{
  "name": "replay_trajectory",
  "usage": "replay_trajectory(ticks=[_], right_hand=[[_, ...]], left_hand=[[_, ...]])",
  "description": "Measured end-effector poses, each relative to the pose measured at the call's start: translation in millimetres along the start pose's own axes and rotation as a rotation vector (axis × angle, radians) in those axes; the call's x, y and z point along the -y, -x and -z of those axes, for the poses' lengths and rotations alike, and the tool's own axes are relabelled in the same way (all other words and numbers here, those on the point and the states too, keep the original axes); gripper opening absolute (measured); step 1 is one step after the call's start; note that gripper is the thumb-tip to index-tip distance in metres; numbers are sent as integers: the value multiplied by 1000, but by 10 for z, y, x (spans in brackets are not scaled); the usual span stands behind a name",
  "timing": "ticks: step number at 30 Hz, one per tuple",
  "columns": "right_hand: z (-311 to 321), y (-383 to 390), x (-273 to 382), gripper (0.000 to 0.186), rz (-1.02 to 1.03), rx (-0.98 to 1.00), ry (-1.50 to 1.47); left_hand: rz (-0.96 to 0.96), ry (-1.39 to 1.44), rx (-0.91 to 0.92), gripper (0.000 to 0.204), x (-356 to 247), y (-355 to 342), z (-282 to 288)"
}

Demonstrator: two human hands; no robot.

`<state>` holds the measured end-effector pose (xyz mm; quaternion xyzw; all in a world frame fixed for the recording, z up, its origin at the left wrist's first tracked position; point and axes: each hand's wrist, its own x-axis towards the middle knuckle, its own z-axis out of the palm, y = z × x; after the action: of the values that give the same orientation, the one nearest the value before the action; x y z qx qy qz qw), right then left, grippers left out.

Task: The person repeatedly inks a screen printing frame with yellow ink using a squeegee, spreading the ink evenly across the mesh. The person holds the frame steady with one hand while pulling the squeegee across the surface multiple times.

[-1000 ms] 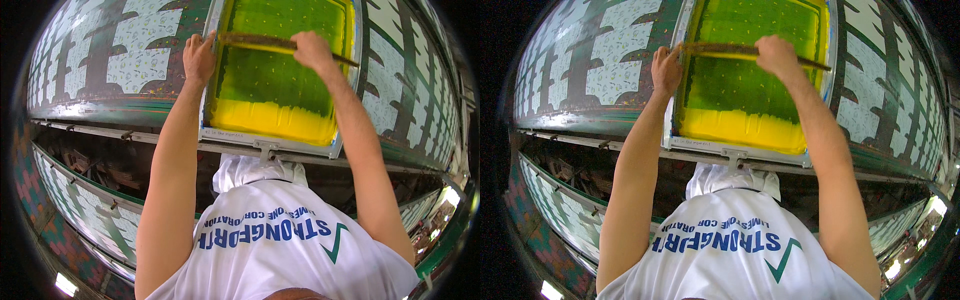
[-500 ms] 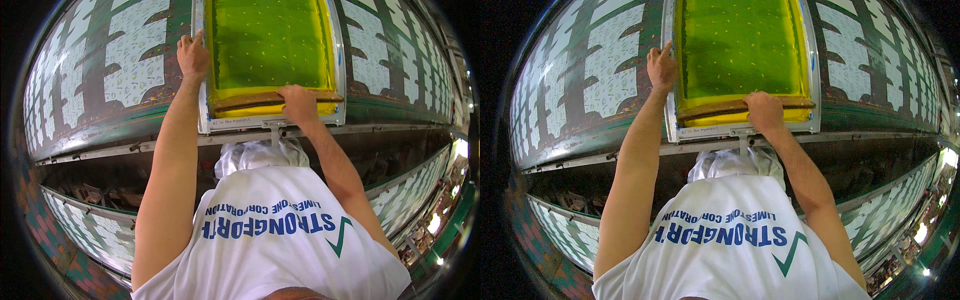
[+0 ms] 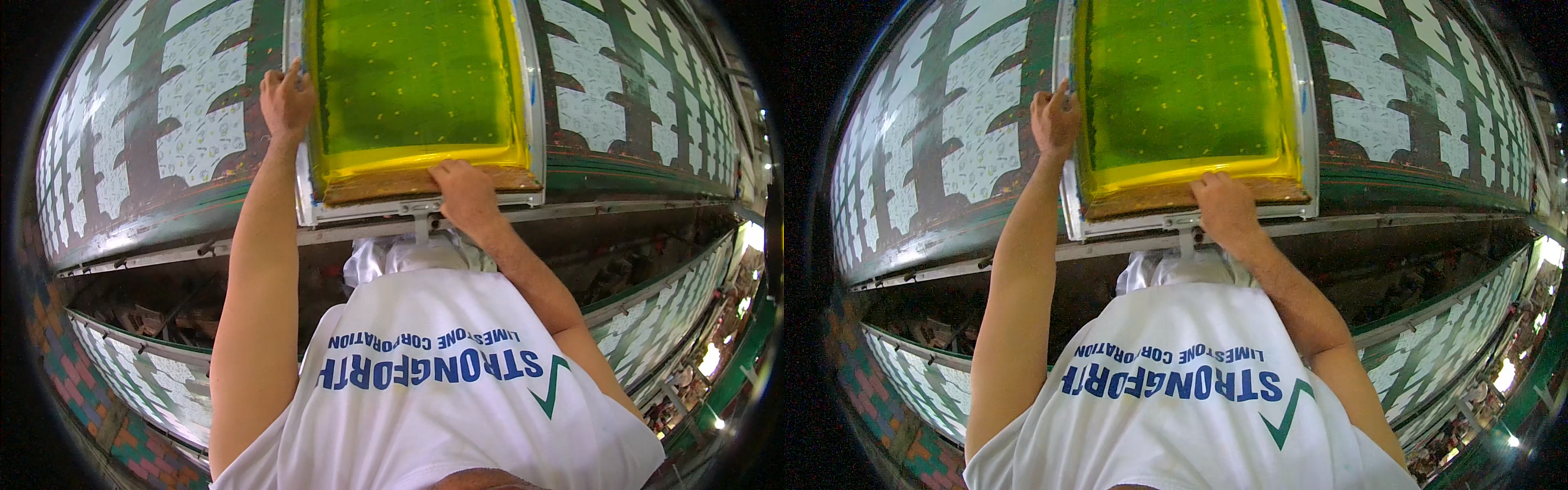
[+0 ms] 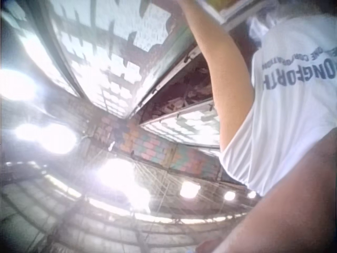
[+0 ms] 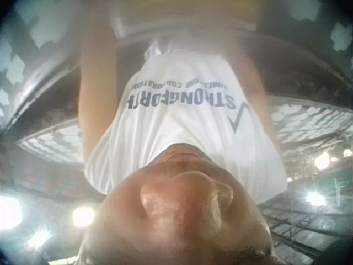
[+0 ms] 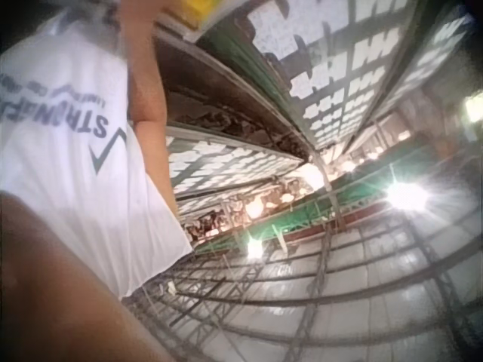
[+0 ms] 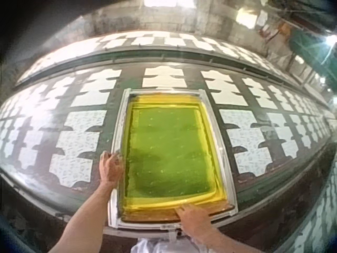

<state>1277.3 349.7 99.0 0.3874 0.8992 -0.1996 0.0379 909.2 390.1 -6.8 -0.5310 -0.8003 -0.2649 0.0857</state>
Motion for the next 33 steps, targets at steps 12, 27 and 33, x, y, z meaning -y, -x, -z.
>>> replay_trajectory(ticks=[12, 27, 33], right_hand=[[49, 384, -444, 50, 191, 14, -355], [285, 61, -2354, 46, -521, -407, -431], [175, -96, -2301, 55, -498, -306, -245]], left_hand=[[33, -126, 68, 38, -56, -32, 27], [63, -108, 119, 40, -70, -51, 55], [124, -55, 144, 41, -59, -47, 77]])
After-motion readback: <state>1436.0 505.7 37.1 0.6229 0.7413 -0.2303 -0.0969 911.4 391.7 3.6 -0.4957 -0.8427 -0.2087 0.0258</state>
